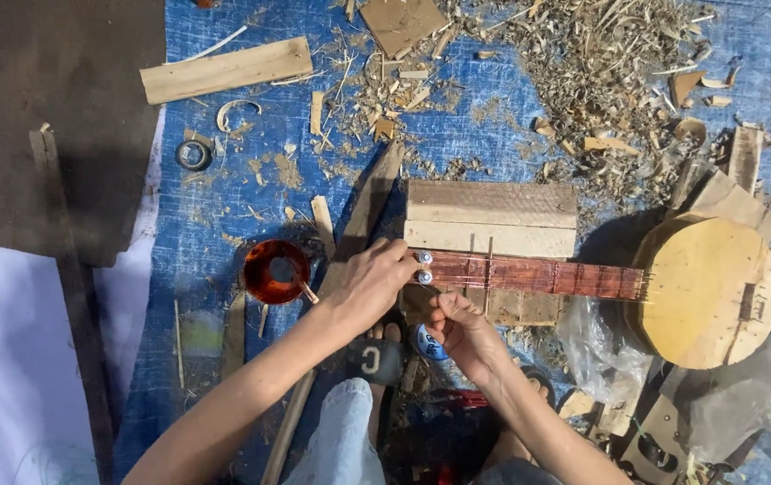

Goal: Attaching thin wires to the neck of a handmade instrument and applying liquid from a container using a small stick.

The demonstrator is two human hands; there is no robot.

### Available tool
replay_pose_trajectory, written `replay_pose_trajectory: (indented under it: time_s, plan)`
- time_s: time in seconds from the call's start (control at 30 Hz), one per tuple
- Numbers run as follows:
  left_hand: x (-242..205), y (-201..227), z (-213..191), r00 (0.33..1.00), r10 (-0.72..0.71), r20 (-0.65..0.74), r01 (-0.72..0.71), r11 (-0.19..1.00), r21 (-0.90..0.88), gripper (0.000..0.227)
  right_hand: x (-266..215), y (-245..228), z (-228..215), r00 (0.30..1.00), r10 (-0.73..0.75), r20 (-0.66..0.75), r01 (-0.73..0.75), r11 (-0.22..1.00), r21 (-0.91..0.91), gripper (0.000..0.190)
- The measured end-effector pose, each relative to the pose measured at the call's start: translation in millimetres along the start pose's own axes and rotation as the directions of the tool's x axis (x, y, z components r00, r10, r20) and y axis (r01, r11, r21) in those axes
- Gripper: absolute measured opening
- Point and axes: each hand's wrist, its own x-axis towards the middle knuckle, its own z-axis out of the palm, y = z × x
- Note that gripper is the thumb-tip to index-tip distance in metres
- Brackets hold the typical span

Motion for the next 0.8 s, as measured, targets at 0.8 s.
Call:
replay_pose_trajectory:
  time_s: [0.8]
  plan:
    - [23, 34, -51, 0.969, -0.077, 0.235, 0.096, 0.993, -0.07, 0.017, -46, -34, -5, 0.987, -0.011, 0.162, 0.034, 0.99, -0.135, 0.029]
